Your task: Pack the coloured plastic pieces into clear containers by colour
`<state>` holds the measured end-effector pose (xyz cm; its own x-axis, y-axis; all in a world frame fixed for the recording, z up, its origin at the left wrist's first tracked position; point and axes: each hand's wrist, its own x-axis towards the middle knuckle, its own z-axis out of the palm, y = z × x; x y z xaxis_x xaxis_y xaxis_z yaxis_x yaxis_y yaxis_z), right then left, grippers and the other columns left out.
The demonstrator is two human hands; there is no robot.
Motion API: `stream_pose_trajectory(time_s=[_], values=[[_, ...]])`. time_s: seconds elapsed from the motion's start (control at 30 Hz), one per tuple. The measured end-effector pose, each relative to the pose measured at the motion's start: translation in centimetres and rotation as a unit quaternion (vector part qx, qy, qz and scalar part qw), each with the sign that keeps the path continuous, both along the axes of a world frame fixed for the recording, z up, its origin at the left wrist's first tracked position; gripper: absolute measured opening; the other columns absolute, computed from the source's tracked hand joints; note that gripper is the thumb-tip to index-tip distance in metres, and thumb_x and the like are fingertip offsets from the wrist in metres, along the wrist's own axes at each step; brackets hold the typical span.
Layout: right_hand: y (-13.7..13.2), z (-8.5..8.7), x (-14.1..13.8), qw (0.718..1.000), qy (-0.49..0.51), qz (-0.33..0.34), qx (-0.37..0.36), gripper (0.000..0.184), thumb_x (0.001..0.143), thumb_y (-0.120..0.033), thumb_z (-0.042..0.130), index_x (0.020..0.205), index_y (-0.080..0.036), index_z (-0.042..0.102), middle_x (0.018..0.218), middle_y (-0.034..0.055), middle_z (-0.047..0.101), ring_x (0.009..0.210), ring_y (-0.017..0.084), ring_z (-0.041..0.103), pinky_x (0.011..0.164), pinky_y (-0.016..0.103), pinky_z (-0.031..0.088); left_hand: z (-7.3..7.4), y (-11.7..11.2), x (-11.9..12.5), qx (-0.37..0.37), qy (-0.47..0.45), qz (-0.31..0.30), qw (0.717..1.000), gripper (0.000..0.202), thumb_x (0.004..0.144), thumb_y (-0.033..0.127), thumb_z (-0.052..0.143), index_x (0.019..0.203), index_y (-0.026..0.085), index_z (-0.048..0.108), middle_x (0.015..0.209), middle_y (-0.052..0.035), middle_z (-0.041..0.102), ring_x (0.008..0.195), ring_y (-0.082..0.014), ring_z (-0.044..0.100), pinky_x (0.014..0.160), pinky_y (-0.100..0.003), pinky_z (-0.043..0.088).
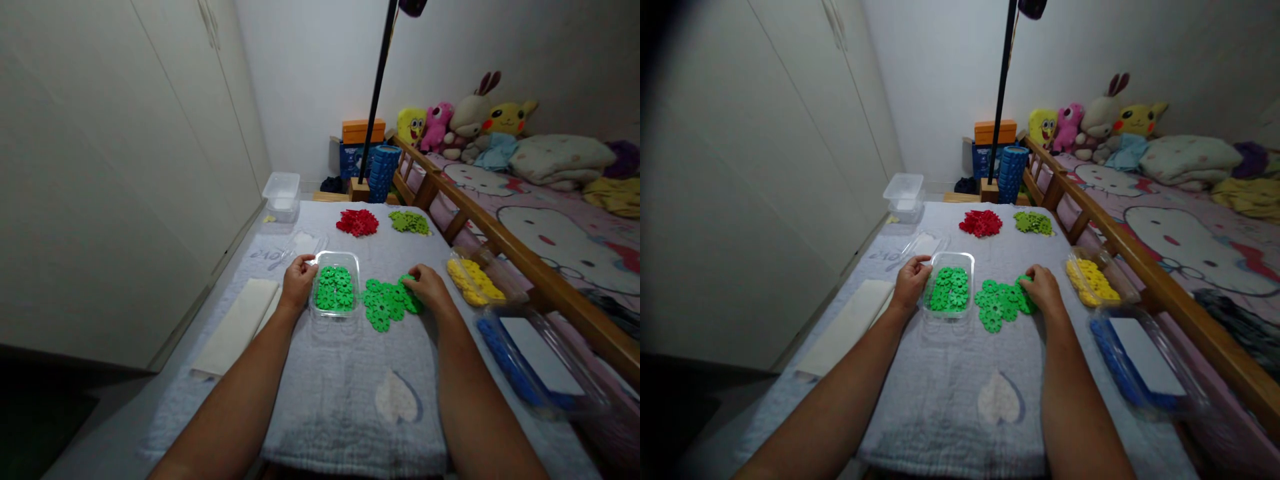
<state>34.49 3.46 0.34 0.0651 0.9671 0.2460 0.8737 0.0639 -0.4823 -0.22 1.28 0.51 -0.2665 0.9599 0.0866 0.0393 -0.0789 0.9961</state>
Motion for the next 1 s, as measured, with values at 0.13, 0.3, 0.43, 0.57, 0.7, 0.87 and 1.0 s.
stream_pose_trajectory(time_s=[0.13,0.3,0.43,0.57,0.7,0.87,1.0], values=[[-0.3,1.2,-0.2,0.996,0.077,-0.011,-0.033,0.011,0.069,-0.033,0.063,0.072,-0.026,0.057,0.066,0.0018,0.064,0.064,0.022,0.061,0.060,0.033,0.044,0.1,-0.1,0.0,0.002,0.001,0.000,1.000,0.037,0.074,0.040,0.069,0.103,0.018,0.067,0.059,0.0093,0.043,0.051,-0.0100,0.038,0.052,-0.023,0.030],[-0.8,3.1,-1.4,0.995,0.102,-0.024,0.001,0.010,0.072,-0.035,0.058,0.072,-0.025,0.062,0.071,0.0048,0.069,0.069,0.023,0.063,0.066,0.034,0.047,0.3,-0.2,0.1,0.002,0.001,-0.001,1.000,0.036,0.075,0.039,0.068,0.103,0.018,0.066,0.059,0.0096,0.043,0.051,-0.0095,0.037,0.052,-0.023,0.030],[-1.3,4.2,-3.7,0.992,0.127,-0.003,0.022,0.019,0.074,-0.038,0.056,0.078,-0.023,0.067,0.078,0.0065,0.073,0.073,0.022,0.064,0.073,0.035,0.049,0.3,-0.2,0.1,0.004,-0.002,-0.003,1.000,0.036,0.075,0.039,0.069,0.104,0.018,0.066,0.059,0.0098,0.042,0.050,-0.0094,0.036,0.052,-0.023,0.030],[-2.1,4.5,-6.6,0.982,0.182,0.042,0.036,0.024,0.075,-0.041,0.059,0.083,-0.021,0.070,0.079,0.0054,0.073,0.065,0.019,0.059,0.068,0.033,0.047,0.3,-0.2,0.1,0.004,0.000,-0.002,1.000,0.036,0.075,0.039,0.068,0.103,0.017,0.066,0.059,0.0097,0.042,0.051,-0.0093,0.036,0.053,-0.023,0.030],[-3.2,4.7,-9.0,0.962,0.253,0.095,0.039,0.023,0.076,-0.041,0.063,0.084,-0.021,0.070,0.074,0.0024,0.070,0.058,0.016,0.053,0.059,0.030,0.044,0.2,-0.1,0.0,0.006,0.007,-0.005,1.000,0.037,0.075,0.039,0.067,0.105,0.017,0.066,0.059,0.0095,0.044,0.051,-0.0098,0.038,0.053,-0.023,0.031],[-4.4,5.0,-10.9,0.939,0.297,0.163,0.056,0.017,0.082,-0.037,0.064,0.085,-0.021,0.069,0.075,0.0014,0.066,0.063,0.016,0.056,0.061,0.029,0.043,0.1,-0.1,-0.1,0.010,0.007,-0.008,1.000,0.037,0.075,0.039,0.068,0.104,0.017,0.066,0.059,0.0094,0.044,0.052,-0.0101,0.038,0.053,-0.023,0.031],[-4.9,5.2,-11.7,0.935,0.268,0.211,0.094,0.009,0.085,-0.028,0.062,0.084,-0.022,0.069,0.081,0.0023,0.066,0.071,0.017,0.060,0.067,0.029,0.047,0.0,0.0,0.0,0.008,0.004,-0.005,1.000,0.037,0.074,0.040,0.068,0.103,0.018,0.066,0.059,0.0092,0.045,0.052,-0.0102,0.038,0.054,-0.024,0.031]])
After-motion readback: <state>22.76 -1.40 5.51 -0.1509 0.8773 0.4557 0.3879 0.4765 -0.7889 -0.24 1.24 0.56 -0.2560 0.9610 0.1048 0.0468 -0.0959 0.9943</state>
